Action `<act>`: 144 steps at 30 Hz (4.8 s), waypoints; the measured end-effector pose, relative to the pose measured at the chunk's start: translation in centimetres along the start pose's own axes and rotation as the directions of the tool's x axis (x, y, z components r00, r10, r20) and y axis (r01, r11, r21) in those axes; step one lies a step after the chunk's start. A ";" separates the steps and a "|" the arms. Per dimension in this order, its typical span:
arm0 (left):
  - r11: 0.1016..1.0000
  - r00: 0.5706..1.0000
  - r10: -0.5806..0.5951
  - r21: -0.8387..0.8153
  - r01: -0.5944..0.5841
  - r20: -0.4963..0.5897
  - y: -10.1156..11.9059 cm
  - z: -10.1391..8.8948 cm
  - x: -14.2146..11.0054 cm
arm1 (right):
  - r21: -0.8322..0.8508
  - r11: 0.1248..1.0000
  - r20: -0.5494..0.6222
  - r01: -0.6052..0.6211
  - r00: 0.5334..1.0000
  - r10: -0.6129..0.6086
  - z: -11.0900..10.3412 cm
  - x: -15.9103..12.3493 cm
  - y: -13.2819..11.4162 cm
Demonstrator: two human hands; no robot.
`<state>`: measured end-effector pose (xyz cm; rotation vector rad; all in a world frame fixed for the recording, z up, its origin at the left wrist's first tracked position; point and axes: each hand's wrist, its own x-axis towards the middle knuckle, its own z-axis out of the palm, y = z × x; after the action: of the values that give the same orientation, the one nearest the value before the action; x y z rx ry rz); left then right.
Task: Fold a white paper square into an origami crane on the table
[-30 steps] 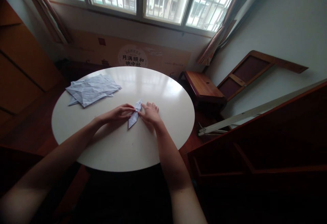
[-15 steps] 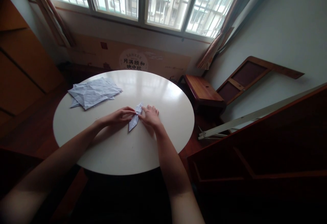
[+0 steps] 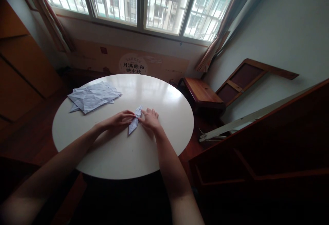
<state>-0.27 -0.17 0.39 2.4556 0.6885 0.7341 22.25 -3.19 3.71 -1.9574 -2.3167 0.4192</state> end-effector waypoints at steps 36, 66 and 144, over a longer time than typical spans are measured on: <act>1.000 1.000 -0.010 -0.024 0.010 0.000 -0.4 0.1 0.1 | -0.010 1.000 -0.007 0.002 1.000 -0.002 0.3 0.2 0.2; 1.000 1.000 0.001 -0.017 -0.001 -0.009 -0.3 0.1 0.0 | -0.002 1.000 0.001 -0.002 1.000 0.002 0.1 0.0 0.0; 1.000 1.000 -0.021 0.002 0.021 0.016 -0.3 0.1 -0.1 | -0.011 1.000 -0.004 -0.002 1.000 0.002 -0.3 -0.4 -0.3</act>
<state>-0.46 -0.02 0.10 2.4496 0.7077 0.7052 22.07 -3.58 4.17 -1.9639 -2.3200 0.4039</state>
